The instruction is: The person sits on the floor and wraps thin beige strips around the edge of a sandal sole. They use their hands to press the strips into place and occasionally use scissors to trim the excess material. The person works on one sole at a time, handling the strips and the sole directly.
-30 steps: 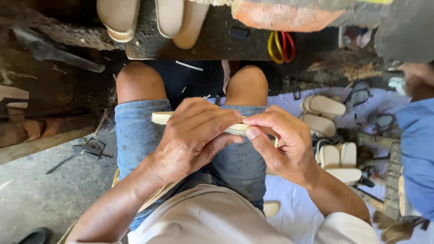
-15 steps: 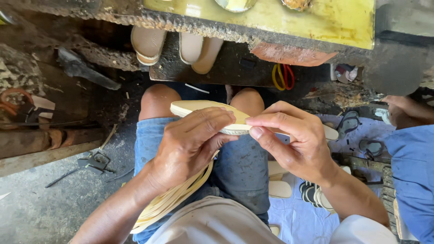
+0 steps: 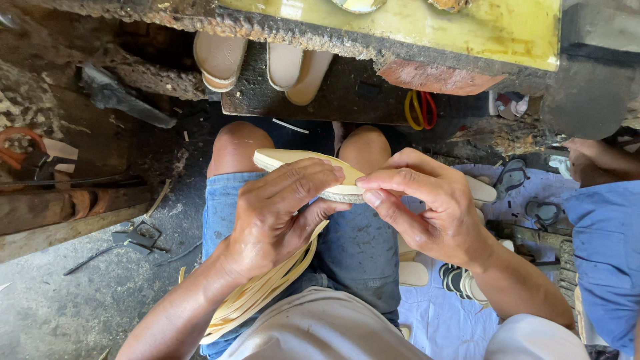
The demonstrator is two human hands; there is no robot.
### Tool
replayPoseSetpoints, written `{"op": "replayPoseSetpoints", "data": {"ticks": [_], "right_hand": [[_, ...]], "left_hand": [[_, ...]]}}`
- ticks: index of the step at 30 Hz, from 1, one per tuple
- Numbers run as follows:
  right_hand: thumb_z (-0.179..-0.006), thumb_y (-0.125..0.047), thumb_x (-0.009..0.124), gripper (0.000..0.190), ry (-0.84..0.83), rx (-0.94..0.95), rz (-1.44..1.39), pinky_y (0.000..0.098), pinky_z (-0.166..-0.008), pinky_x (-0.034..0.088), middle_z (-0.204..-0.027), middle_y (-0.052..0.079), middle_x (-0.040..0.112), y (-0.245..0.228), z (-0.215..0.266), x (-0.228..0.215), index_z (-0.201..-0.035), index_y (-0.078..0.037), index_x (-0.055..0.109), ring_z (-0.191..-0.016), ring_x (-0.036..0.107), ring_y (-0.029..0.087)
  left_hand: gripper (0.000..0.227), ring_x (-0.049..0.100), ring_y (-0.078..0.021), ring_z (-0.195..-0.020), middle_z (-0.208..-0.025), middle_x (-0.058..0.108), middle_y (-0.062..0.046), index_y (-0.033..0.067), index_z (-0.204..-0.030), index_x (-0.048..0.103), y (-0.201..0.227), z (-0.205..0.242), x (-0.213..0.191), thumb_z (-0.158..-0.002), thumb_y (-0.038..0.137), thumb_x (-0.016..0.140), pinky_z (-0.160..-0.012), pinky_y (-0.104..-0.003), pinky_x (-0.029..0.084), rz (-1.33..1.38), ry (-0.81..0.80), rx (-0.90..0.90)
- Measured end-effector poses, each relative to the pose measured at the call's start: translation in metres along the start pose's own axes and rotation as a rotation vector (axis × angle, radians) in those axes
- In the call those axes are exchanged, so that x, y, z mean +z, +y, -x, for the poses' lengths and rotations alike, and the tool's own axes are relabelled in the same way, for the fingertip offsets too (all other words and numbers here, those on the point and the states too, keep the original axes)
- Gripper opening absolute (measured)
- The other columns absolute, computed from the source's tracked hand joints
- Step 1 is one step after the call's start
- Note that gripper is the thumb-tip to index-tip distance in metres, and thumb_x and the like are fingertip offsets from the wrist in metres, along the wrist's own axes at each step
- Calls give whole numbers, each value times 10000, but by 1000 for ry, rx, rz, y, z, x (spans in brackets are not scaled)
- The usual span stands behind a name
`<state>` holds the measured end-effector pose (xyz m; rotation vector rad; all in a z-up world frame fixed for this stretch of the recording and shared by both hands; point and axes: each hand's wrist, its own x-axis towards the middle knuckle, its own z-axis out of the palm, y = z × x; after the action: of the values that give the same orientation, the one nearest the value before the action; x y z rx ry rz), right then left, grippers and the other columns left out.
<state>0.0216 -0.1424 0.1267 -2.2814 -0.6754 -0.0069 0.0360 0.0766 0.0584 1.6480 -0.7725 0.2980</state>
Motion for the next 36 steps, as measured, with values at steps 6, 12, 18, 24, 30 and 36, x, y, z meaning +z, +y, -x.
{"op": "replayPoseSetpoints", "data": {"ticks": [6,12,18,24,30,36], "right_hand": [[-982,-99,639,157,61,26,1,250,-665,515,-1002,150,640,-6,7,-2,-1091,-15,715,-794,624,179],[-997,-151,582,199,69,42,44,255,-655,496,-963,135,615,-24,12,-9,-1082,-10,694,-756,602,179],[-1000,-155,607,237,81,22,120,292,-717,514,-990,147,612,-27,20,-8,-1164,-11,701,-822,617,213],[-990,-134,625,201,46,-4,121,292,-720,508,-1009,145,630,-39,24,-7,-1142,-28,704,-806,610,205],[-984,-105,632,223,4,142,-32,236,-756,650,-1014,123,606,-21,28,-1,-1172,3,685,-829,681,158],[-941,-162,701,205,0,71,118,241,-491,422,-902,98,642,-32,23,-12,-1064,0,730,-529,503,97]], "left_hand": [[351,745,-359,-1117,-1216,707,-200,-37,-1282,600,-2,5,9,-980,95,722,-1018,-421,616,157,36,32],[177,769,-341,-1046,-1161,704,-195,26,-1186,667,2,6,26,-1028,103,641,-940,-404,644,234,131,99],[437,655,-224,-1254,-1368,617,-167,81,-1454,505,5,26,42,-1049,158,648,-985,-308,654,579,57,-216],[343,651,-290,-1319,-1286,663,-120,123,-1303,634,10,31,41,-979,180,731,-1051,-345,600,539,108,-158],[416,718,-214,-1155,-1258,701,-160,84,-1318,614,-12,44,51,-937,122,776,-896,-277,660,406,140,-159],[292,730,-277,-1147,-1206,700,-191,32,-1213,648,2,29,34,-960,159,718,-976,-317,613,421,91,-119]]}}
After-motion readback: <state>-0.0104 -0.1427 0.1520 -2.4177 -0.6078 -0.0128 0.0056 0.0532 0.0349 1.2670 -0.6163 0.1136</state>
